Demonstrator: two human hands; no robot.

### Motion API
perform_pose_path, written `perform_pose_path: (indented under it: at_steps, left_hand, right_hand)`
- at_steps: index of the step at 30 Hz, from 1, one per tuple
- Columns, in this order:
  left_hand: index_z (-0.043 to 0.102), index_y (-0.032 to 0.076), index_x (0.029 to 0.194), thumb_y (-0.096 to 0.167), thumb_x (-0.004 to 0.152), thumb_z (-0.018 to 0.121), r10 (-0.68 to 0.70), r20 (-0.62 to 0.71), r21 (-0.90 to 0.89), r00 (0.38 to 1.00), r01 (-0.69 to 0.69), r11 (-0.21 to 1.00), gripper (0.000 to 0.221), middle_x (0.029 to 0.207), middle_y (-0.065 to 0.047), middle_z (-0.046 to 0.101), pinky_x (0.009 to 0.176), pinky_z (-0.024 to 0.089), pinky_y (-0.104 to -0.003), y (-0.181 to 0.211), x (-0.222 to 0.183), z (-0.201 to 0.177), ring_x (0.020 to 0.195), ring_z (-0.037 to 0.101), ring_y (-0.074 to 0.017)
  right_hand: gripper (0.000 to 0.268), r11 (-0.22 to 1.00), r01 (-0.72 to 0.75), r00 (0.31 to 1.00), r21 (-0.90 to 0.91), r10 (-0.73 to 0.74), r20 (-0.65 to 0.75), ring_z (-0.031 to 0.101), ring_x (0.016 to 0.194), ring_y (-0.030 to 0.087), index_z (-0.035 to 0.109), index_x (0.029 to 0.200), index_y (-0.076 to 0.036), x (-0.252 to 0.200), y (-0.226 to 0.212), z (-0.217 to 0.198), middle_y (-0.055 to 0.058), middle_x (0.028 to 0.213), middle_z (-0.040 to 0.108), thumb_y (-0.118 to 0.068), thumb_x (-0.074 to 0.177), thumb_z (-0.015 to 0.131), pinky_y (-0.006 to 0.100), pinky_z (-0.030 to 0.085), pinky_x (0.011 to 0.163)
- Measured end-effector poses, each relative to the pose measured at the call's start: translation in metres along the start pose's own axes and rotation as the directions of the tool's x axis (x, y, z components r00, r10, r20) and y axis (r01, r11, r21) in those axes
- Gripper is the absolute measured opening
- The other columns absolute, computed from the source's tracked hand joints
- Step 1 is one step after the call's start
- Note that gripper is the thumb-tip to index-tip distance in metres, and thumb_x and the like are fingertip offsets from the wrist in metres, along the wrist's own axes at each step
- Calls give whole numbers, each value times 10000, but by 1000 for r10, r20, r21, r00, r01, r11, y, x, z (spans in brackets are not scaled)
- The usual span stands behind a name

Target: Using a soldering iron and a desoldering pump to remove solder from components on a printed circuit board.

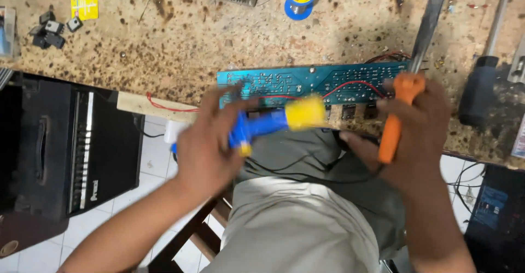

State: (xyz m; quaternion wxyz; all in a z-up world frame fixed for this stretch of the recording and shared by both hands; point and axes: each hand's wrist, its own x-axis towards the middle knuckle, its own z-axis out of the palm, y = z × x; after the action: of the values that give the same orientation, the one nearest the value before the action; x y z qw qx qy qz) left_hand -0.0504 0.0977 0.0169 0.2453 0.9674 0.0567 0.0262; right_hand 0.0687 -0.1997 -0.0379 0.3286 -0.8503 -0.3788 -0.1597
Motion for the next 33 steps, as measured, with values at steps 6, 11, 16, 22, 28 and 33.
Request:
perform_pose_path:
  at_steps: [6,11,16,22,28,33]
  left_hand:
    - [632,188,1358,181,800,758,76,-7,-54,997,-76,996,572,1445,-124,636,846,554,-487,-27,42,-3,1232,664,-346]
    - [690,168,1129,197,890,710,-95,72,-239,993,110,965,241,872,-28,700,648,452,-361,-14,46,-14,742,616,-243]
    - [682,114,1082,136,915,696,2,40,-340,999,12,940,169,991,-23,681,763,467,-325,-14,44,-12,864,646,-215]
    - [678,137,1024,155,910,772,-12,65,-432,998,39,901,149,832,-2,658,648,420,-290,1,45,-21,712,566,-149]
    - [616,203,926,54,774,722,-107,239,-243,965,166,956,238,698,3,696,555,383,-370,1,55,-21,606,594,-225]
    - [584,214,911,98,776,790,-69,338,-205,939,145,968,272,660,7,582,561,344,-351,-6,59,-21,613,502,-211]
  right_hand:
    - [848,994,-88,985,64,78,154,491,1386,512,424,1376,-19,9,21,-1,305,1450,492,-288,771,954,626,458,1028]
    - [771,958,-286,947,38,276,161,590,1299,415,589,1295,69,14,33,-12,288,1413,556,-171,688,999,474,464,1047]
    - [645,986,-95,995,136,94,13,646,1324,516,587,1304,40,-28,51,-17,383,1465,537,-256,887,980,583,522,1082]
    - [399,227,-931,361,285,685,633,619,694,293,713,1095,93,-106,32,-53,218,1145,783,18,708,648,407,456,592]
    - [429,-495,-748,127,442,547,827,305,200,224,644,1197,154,-159,-19,-36,119,368,297,129,780,546,389,182,189]
    - [293,797,-94,990,597,13,139,773,988,359,640,1010,-126,-113,-64,-9,172,1092,722,-296,1049,404,436,618,840]
